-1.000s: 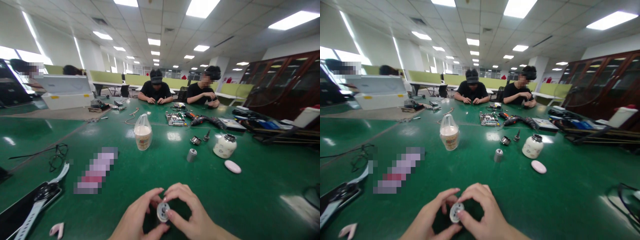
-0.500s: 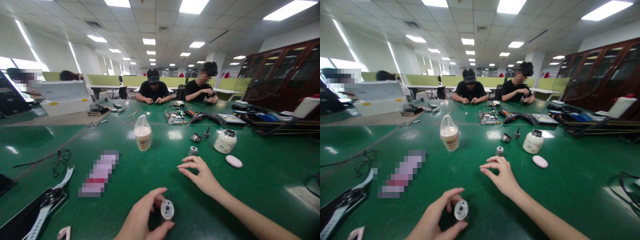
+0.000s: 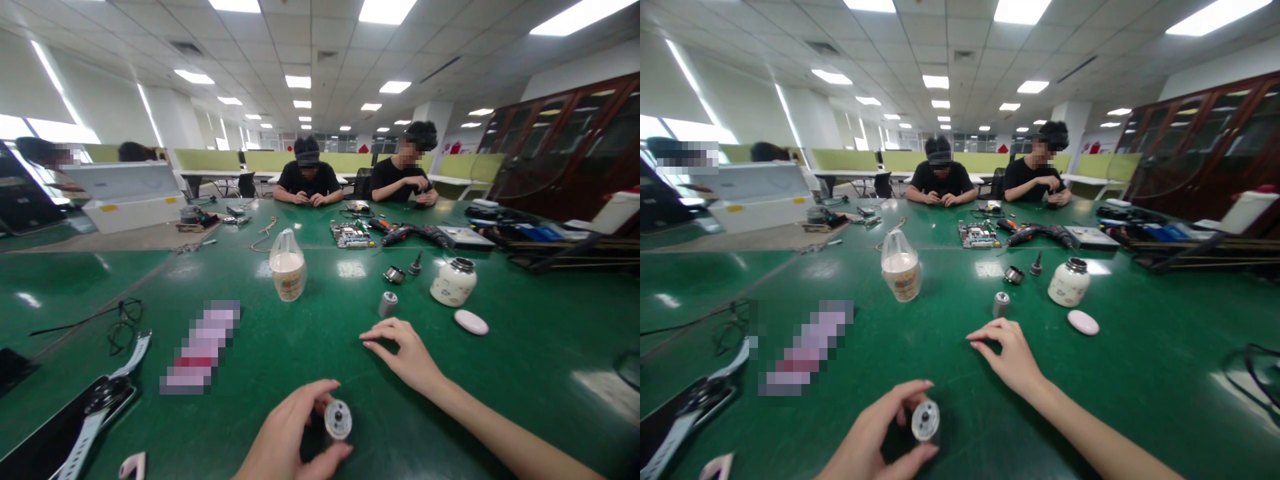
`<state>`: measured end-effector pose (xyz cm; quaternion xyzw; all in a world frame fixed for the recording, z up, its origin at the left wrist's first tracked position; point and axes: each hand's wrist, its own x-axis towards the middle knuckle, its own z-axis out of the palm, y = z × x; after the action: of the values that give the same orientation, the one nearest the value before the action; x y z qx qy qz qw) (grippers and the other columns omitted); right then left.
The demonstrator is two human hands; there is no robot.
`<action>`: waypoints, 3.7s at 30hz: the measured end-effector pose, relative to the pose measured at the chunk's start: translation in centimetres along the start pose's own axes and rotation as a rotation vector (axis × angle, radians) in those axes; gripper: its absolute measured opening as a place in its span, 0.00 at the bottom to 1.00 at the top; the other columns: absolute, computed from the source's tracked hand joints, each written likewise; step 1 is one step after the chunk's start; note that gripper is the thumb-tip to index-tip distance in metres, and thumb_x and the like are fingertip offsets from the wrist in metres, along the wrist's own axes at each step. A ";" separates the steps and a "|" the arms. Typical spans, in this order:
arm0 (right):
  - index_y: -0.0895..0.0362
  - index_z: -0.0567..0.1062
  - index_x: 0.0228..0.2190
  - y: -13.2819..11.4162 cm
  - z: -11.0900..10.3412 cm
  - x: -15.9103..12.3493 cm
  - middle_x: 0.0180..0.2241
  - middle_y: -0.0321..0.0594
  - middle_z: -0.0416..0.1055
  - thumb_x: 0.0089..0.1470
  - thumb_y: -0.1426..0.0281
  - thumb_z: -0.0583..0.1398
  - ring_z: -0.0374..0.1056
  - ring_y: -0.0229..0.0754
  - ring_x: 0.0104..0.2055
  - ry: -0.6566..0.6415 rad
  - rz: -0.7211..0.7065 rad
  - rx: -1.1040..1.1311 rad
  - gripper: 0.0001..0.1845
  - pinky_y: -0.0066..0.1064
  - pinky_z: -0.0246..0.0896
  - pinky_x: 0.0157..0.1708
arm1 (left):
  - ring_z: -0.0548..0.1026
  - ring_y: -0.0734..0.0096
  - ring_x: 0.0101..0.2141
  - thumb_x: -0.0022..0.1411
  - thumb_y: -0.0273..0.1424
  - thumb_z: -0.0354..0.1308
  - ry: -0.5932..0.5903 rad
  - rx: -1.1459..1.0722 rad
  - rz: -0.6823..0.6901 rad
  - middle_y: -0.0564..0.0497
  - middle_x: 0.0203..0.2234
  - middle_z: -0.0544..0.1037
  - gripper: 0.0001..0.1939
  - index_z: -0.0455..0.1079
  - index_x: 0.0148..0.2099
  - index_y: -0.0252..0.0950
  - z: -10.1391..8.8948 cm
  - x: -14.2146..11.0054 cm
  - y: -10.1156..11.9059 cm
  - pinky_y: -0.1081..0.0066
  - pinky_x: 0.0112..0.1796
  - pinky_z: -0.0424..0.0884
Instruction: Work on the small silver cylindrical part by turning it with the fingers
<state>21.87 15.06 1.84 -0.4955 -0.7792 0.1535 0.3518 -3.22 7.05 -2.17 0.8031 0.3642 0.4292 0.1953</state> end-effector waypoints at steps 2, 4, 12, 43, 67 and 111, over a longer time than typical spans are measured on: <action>0.49 0.81 0.35 -2.2 -0.2 -0.7 0.36 0.38 0.79 0.58 0.67 0.63 0.71 0.47 0.42 0.007 -0.005 0.055 0.05 0.43 0.63 0.46 | 0.78 0.68 0.30 0.52 0.30 0.65 0.008 0.001 0.018 0.52 0.36 0.81 0.33 0.62 0.60 0.43 -0.2 0.2 0.3 0.75 0.33 0.77; 0.50 0.80 0.35 -4.7 -0.4 -1.8 0.35 0.38 0.78 0.57 0.67 0.64 0.72 0.46 0.41 -0.039 -0.009 0.238 0.03 0.40 0.64 0.44 | 0.79 0.69 0.31 0.52 0.28 0.67 0.009 0.001 0.025 0.52 0.36 0.81 0.33 0.61 0.59 0.44 -0.4 0.4 0.6 0.76 0.33 0.77; 0.50 0.81 0.34 -8.5 0.1 -3.7 0.33 0.38 0.76 0.55 0.72 0.66 0.71 0.43 0.39 -0.188 -0.136 0.306 0.04 0.37 0.64 0.41 | 0.80 0.68 0.32 0.52 0.27 0.68 -0.007 0.003 0.026 0.52 0.39 0.81 0.34 0.60 0.59 0.44 -0.4 0.4 0.9 0.75 0.35 0.78; 0.56 0.75 0.42 -7.2 2.1 -5.0 0.42 0.42 0.75 0.45 0.70 0.69 0.69 0.49 0.46 -0.383 0.120 0.467 0.20 0.40 0.61 0.49 | 0.70 0.62 0.33 0.63 0.34 0.62 0.218 0.268 -0.099 0.50 0.27 0.74 0.08 0.81 0.42 0.43 -4.8 4.2 0.8 0.66 0.34 0.68; 0.55 0.75 0.41 -6.7 2.4 -5.2 0.40 0.38 0.73 0.45 0.69 0.68 0.68 0.46 0.44 -0.371 0.048 0.384 0.18 0.35 0.61 0.47 | 0.71 0.57 0.39 0.64 0.38 0.62 -0.119 0.325 -0.015 0.49 0.35 0.77 0.08 0.80 0.44 0.54 -4.3 3.6 4.3 0.59 0.38 0.71; 0.55 0.74 0.28 -1.6 -0.4 0.2 0.35 0.40 0.79 0.57 0.68 0.61 0.77 0.46 0.44 0.042 0.100 0.301 0.06 0.39 0.67 0.47 | 0.76 0.63 0.35 0.51 0.33 0.72 -0.078 0.069 -0.176 0.52 0.36 0.80 0.32 0.65 0.56 0.44 -1.5 1.2 2.1 0.67 0.38 0.73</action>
<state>21.07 14.43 3.11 -0.4785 -0.7141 0.2757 0.4303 -3.18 6.54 0.66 0.7902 0.4401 0.3662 0.2187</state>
